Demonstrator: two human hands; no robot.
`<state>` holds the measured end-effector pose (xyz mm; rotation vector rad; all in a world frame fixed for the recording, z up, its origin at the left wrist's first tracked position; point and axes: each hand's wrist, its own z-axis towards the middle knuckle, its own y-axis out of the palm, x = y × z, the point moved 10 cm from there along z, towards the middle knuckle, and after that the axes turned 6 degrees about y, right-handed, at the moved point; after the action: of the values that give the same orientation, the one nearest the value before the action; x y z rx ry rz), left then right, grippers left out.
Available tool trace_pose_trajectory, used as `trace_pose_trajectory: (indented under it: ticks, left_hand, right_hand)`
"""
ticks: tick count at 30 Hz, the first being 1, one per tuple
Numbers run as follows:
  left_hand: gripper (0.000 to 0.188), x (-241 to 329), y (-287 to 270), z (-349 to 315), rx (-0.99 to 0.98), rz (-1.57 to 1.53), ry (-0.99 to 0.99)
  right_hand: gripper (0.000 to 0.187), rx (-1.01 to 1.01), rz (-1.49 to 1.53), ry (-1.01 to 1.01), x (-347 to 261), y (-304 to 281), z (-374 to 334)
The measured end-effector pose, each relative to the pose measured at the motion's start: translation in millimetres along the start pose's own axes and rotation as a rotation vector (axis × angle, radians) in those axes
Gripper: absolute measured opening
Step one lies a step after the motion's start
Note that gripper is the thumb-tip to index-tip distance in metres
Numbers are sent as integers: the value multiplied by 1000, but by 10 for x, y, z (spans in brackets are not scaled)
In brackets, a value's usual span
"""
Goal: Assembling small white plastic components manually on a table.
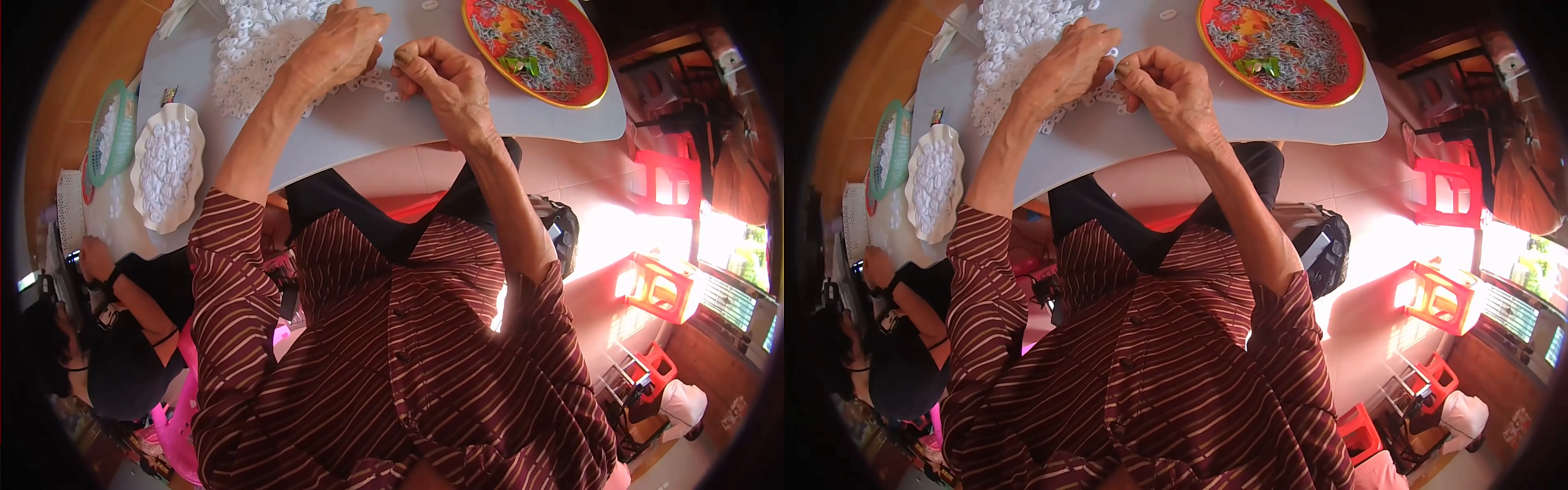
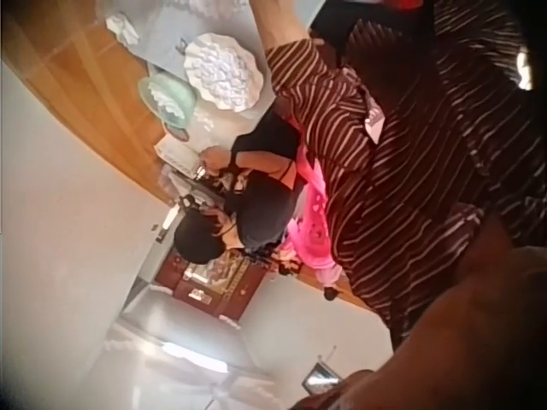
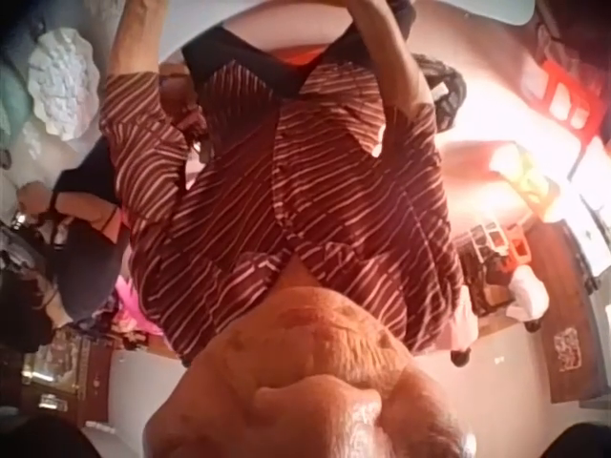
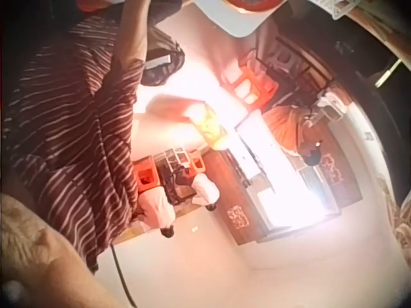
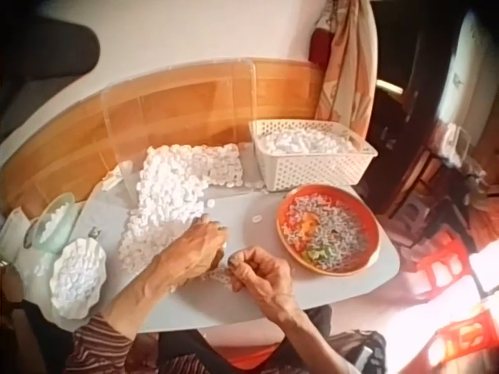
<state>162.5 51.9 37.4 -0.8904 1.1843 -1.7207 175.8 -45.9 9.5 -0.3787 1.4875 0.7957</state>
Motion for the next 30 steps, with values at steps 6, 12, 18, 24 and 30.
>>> trace_pose_trajectory:
  ticks: [6,12,18,24,30]
  left_hand:
    - [11,-93,-23,49,55,-444,-372]
    - [23,33,-141,-223,472,-1089,-469]
    - [21,22,17,-375,468,-1235,-560]
    - [26,17,-44,-421,489,-1264,-632]
    - [25,4,-85,-384,443,-1072,-557]
  right_hand:
    - [21,46,-32,-6,-4,-62,4]
    - [16,-17,46,-76,-116,51,-31]
    - [15,68,177,-42,-28,-105,-5]
    - [15,91,42,-86,-61,-109,-30]
    - [24,63,9,-114,-100,-50,-30]
